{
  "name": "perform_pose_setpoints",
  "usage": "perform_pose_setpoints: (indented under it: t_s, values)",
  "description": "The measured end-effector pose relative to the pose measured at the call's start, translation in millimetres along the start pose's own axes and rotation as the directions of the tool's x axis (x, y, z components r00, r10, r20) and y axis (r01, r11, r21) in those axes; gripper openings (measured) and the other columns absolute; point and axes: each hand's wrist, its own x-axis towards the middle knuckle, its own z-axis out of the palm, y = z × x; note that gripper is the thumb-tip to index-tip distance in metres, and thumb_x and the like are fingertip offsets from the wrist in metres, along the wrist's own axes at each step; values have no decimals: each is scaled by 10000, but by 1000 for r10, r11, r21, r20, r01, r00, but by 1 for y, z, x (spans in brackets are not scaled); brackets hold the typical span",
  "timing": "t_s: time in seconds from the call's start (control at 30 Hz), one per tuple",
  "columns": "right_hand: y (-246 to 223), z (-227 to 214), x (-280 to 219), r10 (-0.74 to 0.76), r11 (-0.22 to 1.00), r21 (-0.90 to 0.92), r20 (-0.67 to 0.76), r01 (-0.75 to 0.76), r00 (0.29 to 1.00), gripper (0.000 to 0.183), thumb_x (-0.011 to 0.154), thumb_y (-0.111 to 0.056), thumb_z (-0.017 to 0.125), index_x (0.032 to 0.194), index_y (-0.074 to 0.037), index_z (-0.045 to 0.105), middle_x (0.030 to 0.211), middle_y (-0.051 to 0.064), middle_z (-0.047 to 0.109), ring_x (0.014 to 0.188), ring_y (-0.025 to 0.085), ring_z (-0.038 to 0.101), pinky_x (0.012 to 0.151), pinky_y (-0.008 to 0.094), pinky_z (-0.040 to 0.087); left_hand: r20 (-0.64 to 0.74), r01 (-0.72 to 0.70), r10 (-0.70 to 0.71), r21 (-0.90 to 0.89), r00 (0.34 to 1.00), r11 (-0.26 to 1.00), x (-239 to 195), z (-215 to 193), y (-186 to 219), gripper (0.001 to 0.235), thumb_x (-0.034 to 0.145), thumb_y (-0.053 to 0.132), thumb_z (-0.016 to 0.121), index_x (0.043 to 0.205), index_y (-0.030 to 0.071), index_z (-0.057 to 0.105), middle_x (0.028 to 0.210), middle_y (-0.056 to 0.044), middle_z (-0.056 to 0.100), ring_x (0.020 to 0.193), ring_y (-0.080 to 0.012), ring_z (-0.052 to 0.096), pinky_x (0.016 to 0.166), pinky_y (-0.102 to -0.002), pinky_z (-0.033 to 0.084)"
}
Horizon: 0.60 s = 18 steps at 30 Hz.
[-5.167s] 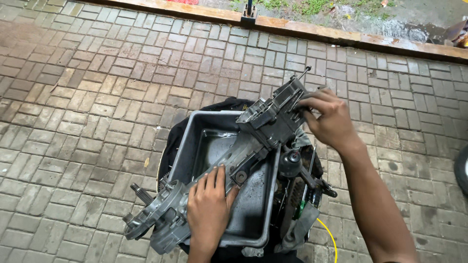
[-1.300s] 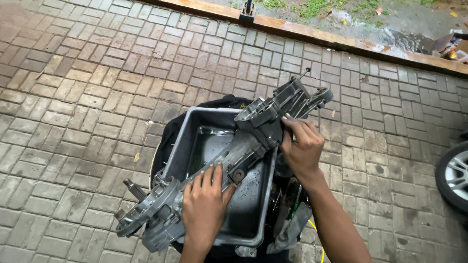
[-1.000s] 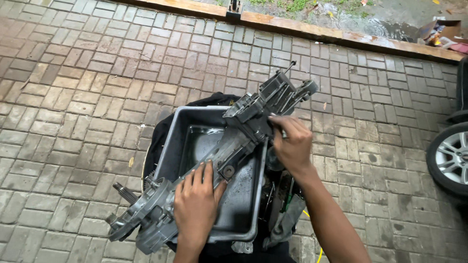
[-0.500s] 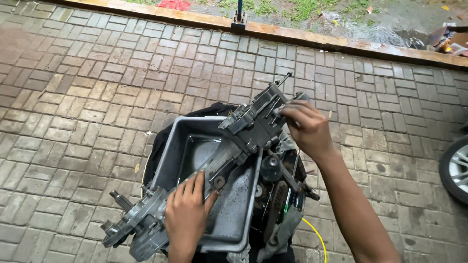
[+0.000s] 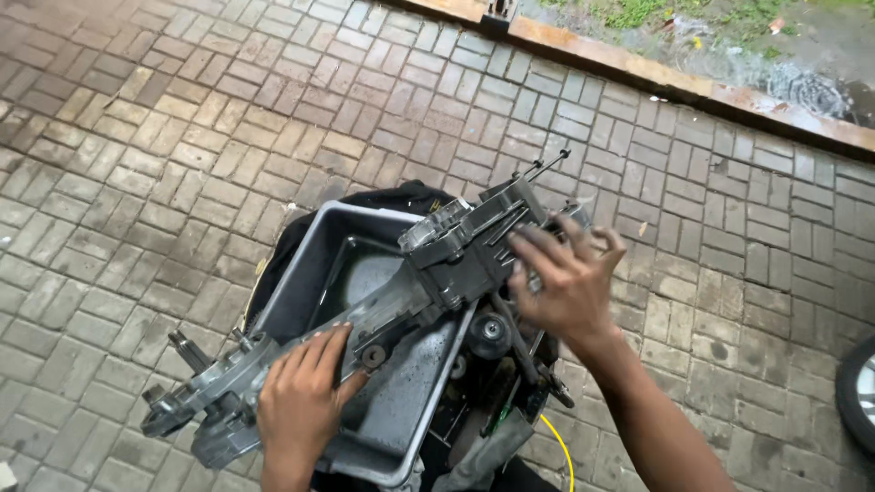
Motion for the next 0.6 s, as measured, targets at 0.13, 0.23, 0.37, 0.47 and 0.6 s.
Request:
perform_pose_setpoints:
  t_s: [0.13, 0.23, 0.37, 0.47, 0.6]
  values:
    - [-17, 7, 0, 13, 999, 49, -119, -7, 993, 320, 911, -394, 613, 1043, -174, 804, 1107, -26, 798, 1160, 192, 628, 1048, 434, 243, -9, 17, -17, -26, 1000, 1000, 2, -4, 1, 721, 777, 545, 756, 1420, 260, 600, 1294, 59, 693, 1163, -138, 653, 932, -354, 506]
    - [-11, 8, 0, -88, 990, 96, -136, 102, 987, 205, 894, -347, 685, 1003, -221, 804, 1012, -54, 810, 1047, 188, 663, 1040, 411, 240, 87, 40, -39, -19, 995, 999, 2, 1, 0, 762, 780, 596, 742, 1447, 274, 565, 1332, 71, 678, 1185, -141, 649, 946, -390, 528]
    - [-21, 13, -6, -21, 993, 111, -175, 41, 984, 173, 894, -306, 688, 964, -171, 772, 1032, -20, 778, 1069, 231, 607, 1024, 418, 230, 40, 14, -14, 8, 999, 1000, -4, 2, -1, 744, 789, 613, 716, 1432, 263, 581, 1322, 60, 687, 1183, -143, 649, 920, -367, 513]
    - [-11, 17, -3, -54, 991, 113, -151, 71, 987, 197, 885, -340, 689, 967, -185, 779, 1011, -44, 788, 1080, 222, 579, 1073, 409, 215, 6, 10, -10, 22, 1000, 1000, 0, 1, -1, 726, 791, 609, 707, 1422, 270, 589, 1326, 77, 684, 1184, -126, 646, 911, -349, 500]
    - [0, 27, 3, 19, 997, 81, -185, -5, 983, 217, 884, -353, 692, 985, -173, 762, 1054, -17, 770, 1105, 241, 561, 1111, 426, 176, -6, 2, -2, 54, 1000, 999, 1, -4, 1, 710, 814, 637, 675, 1413, 263, 601, 1332, 90, 685, 1178, -121, 651, 929, -342, 509]
